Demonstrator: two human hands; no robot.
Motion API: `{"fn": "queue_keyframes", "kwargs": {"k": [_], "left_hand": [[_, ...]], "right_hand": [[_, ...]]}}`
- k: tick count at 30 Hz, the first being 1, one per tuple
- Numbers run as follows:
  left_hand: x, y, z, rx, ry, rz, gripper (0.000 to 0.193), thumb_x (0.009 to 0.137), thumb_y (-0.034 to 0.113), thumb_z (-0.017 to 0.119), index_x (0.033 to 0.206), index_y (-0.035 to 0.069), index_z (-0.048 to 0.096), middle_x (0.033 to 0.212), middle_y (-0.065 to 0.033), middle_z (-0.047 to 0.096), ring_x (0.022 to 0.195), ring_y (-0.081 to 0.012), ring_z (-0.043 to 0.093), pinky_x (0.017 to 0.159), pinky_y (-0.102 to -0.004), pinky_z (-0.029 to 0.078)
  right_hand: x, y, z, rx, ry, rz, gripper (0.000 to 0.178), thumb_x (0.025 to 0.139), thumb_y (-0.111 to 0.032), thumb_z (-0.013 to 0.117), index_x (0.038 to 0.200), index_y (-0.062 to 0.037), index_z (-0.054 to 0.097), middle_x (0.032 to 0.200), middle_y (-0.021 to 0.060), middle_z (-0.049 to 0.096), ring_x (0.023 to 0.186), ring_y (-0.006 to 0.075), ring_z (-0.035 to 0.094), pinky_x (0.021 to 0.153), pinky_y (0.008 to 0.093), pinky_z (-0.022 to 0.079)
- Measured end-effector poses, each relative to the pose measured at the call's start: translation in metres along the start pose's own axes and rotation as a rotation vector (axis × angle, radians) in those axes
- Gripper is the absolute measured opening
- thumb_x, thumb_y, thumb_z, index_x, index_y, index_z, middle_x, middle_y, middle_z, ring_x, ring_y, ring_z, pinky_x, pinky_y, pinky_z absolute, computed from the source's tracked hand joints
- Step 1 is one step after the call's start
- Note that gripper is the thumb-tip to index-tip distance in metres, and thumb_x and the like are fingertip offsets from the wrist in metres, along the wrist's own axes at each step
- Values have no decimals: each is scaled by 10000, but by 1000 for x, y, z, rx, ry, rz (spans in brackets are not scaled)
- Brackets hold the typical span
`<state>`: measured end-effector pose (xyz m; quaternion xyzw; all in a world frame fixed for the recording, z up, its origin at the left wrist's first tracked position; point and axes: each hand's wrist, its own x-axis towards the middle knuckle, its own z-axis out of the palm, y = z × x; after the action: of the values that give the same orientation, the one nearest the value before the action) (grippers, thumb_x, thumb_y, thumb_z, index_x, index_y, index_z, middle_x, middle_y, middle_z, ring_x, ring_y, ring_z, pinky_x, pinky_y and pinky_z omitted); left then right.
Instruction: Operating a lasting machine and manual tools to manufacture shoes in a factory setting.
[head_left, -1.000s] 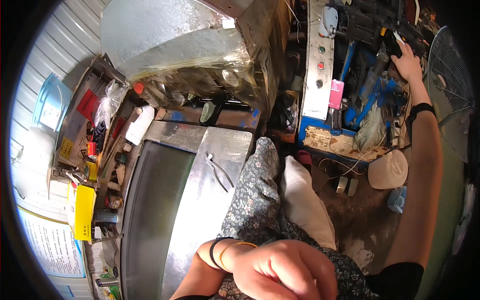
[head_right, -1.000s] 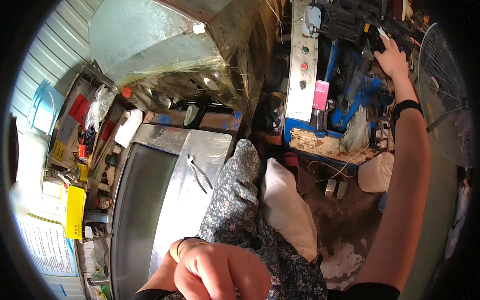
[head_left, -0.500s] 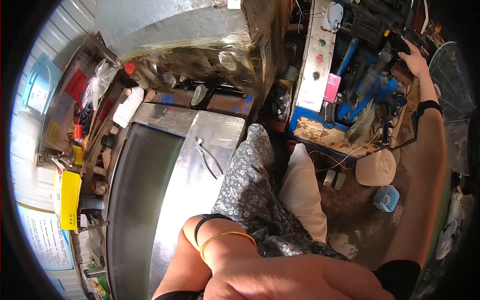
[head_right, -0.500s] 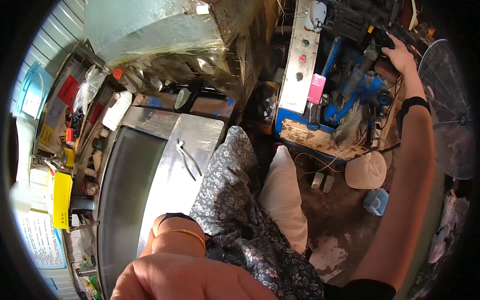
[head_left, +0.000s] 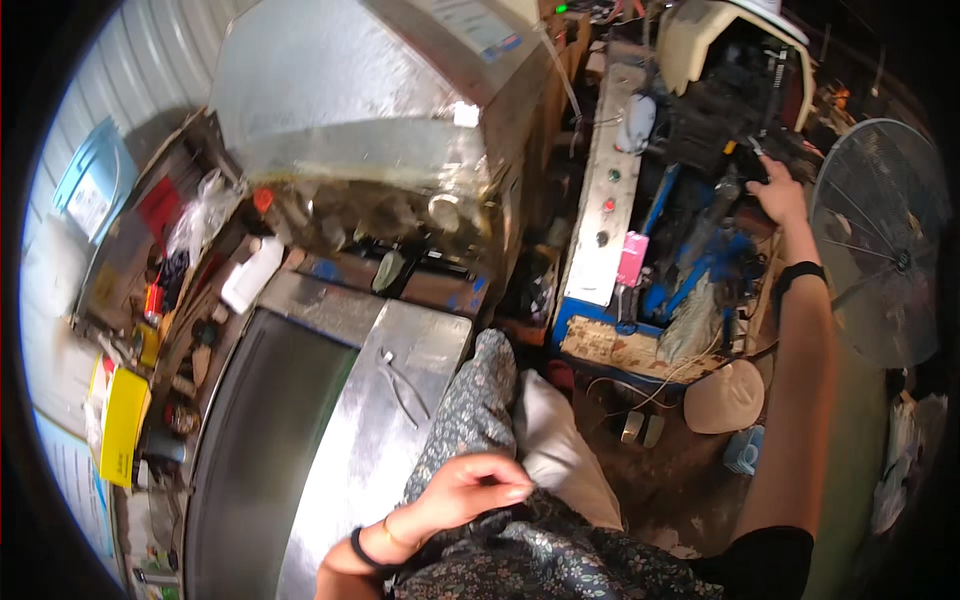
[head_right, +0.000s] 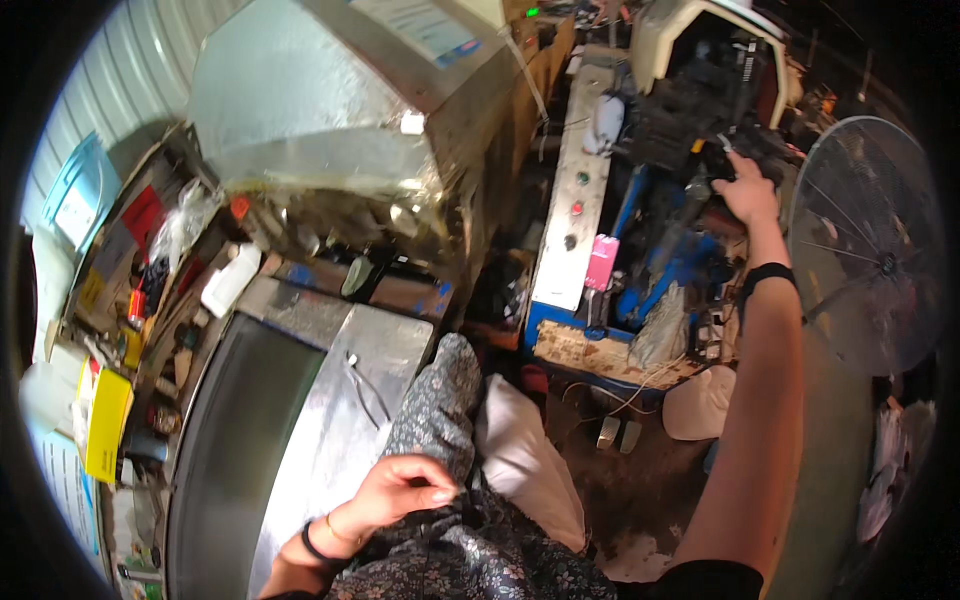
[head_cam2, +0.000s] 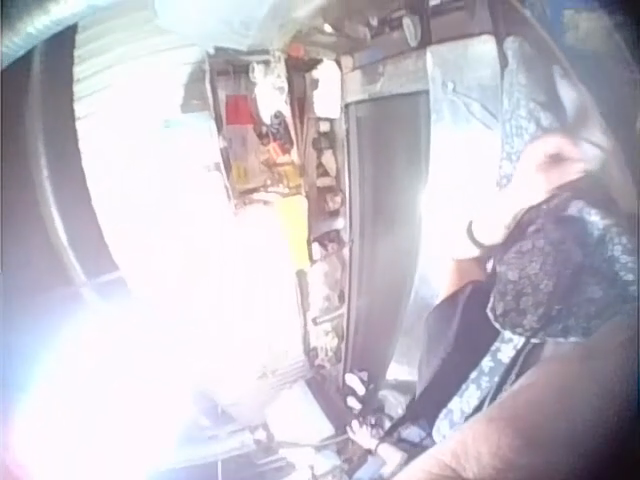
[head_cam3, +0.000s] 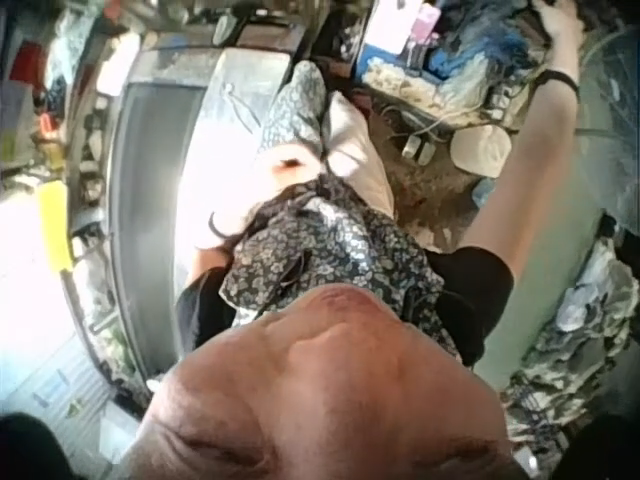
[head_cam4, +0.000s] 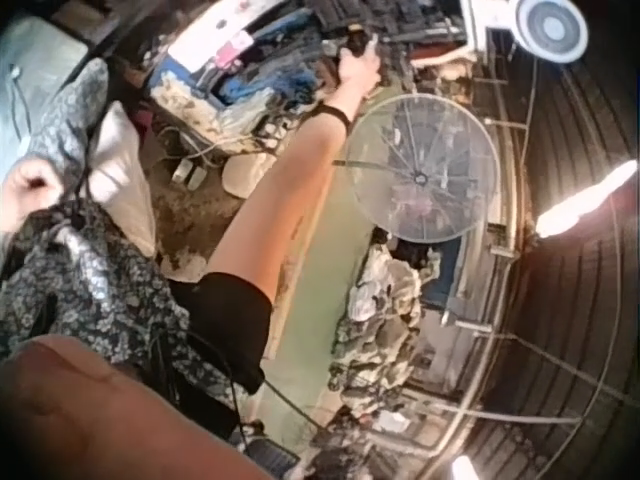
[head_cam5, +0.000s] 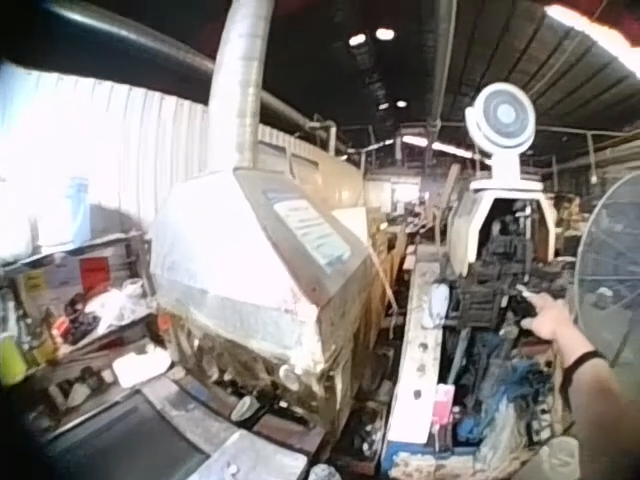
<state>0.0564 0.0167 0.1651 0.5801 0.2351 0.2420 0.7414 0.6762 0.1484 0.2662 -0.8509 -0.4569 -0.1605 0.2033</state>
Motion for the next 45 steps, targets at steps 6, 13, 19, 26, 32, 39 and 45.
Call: {"fn": "queue_keyframes", "kwargs": {"k": [6, 13, 19, 26, 32, 39, 45], "left_hand": [[-85, -64, -35, -24, 476, -250, 171, 964, 150, 638, 1034, 4, 692, 784, 22, 642, 654, -51, 561, 612, -202, 446], [-85, -74, -37, -201, 644, 13, 160, 940, 105, 656, 1050, -11, 661, 815, -25, 663, 685, -105, 604, 641, -239, 482], [-69, -55, -15, 24, 251, -80, 211, 955, 78, 636, 1146, -11, 648, 898, -38, 680, 820, -98, 630, 772, -235, 505], [-55, -54, -13, -203, 180, -89, 235, 978, 134, 604, 1156, -10, 656, 894, -55, 698, 817, -95, 630, 767, -223, 498], [-22, -66, -13, -133, 289, 18, 401, 972, 251, 630, 1284, 7, 570, 1153, -57, 645, 1070, -149, 596, 961, -284, 458], [-9, -35, -52, -570, 728, 39, 759, 974, 680, 301, 1314, 48, 548, 1059, -93, 680, 836, -213, 665, 753, -350, 566], [-80, -40, -64, 663, 396, -64, 538, 885, 493, 664, 1168, 39, 609, 966, -156, 695, 860, -281, 682, 774, -381, 517]], "right_hand": [[-8, -17, -14, -163, -114, 80, 724, 844, -413, 618, 1500, -274, 349, 1566, 61, 320, 1290, 459, 418, 1093, 491, 378], [-51, -37, -4, -291, -28, 48, 717, 832, -380, 630, 1473, -185, 374, 1459, 106, 393, 1149, 460, 481, 980, 507, 456], [-72, -36, -13, -186, -125, 149, 933, 673, -379, 763, 1479, -169, 342, 1469, 195, 348, 1157, 486, 508, 998, 497, 438], [-153, -41, 10, 153, 571, -182, 766, 642, -121, 734, 1373, -165, 509, 1553, 203, 285, 1168, 465, 489, 992, 496, 415], [-307, -142, -16, 1340, -36, 16, 908, 679, 32, 711, 1496, -19, 318, 1438, 169, 466, 1284, 253, 500, 1031, 353, 433], [-424, -254, -8, 1024, -612, -927, 1036, 785, -397, 817, 1537, -22, 212, 1590, 215, 216, 1437, 337, 314, 1143, 462, 285], [-418, -282, 36, 1558, -1909, -135, 884, 900, -241, 718, 1554, -26, 163, 1509, 127, 379, 1259, 169, 492, 1065, 364, 397]]}}
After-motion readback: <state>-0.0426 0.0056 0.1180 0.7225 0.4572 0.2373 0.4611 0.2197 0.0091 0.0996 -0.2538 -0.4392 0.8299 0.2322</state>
